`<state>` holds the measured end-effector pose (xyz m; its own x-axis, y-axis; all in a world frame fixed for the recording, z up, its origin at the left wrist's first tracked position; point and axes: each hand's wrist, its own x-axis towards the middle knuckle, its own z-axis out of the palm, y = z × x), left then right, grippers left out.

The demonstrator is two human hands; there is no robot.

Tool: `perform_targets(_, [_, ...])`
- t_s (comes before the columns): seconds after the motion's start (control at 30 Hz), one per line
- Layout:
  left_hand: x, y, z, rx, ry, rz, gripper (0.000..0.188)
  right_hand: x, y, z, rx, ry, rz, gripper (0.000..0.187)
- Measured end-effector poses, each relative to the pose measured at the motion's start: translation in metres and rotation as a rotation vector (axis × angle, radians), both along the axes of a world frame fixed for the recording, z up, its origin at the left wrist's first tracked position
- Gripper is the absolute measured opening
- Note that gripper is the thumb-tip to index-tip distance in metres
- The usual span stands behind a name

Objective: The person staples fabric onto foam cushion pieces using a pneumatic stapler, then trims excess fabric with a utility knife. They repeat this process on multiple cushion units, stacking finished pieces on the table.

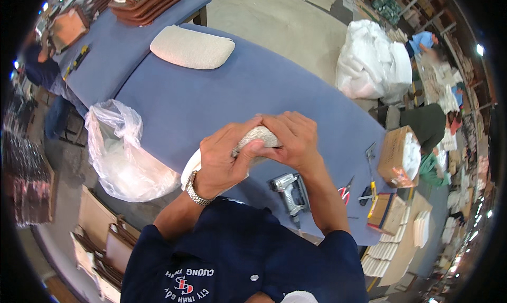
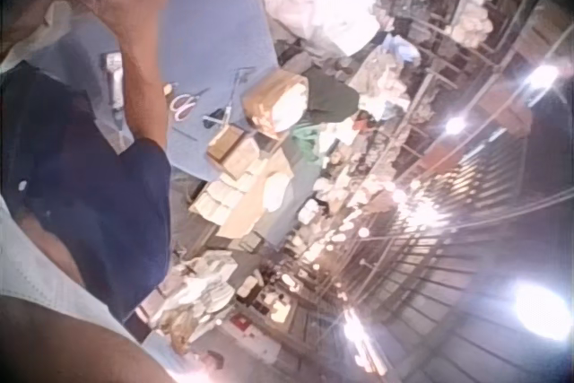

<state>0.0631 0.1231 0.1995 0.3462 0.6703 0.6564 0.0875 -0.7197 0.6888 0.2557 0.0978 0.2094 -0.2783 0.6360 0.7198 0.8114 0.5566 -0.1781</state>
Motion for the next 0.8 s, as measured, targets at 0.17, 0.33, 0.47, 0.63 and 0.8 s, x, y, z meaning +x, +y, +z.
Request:
perform_targets(0.17, [-0.018, -0.003, 0.001, 0.050, -0.026, 0.025, 0.033, -0.007, 0.011, -0.034, 0.269, 0.270, -0.046, 0.048])
perform_targets(0.33, [-0.055, -0.027, 0.000, 0.082, 0.087, 0.050, 0.042, -0.023, 0.003, -0.102, -0.206, 1.202, -0.001, 0.077])
perform_targets(0.47, [-0.090, -0.050, -0.018, -0.065, -0.157, -0.105, 0.048, -0.058, -0.008, -0.172, -0.386, 1.607, 0.276, 0.080])
perform_targets(0.63, [-0.156, -0.037, -0.029, -0.019, 0.044, 0.142, 0.064, -0.087, -0.032, -0.151, -0.420, 1.058, 0.173, 0.067])
perform_targets(0.8, [-0.220, 0.002, -0.075, -0.357, -0.692, 0.212, 0.092, -0.125, -0.044, -0.191, -0.550, 0.795, 0.277, 0.060])
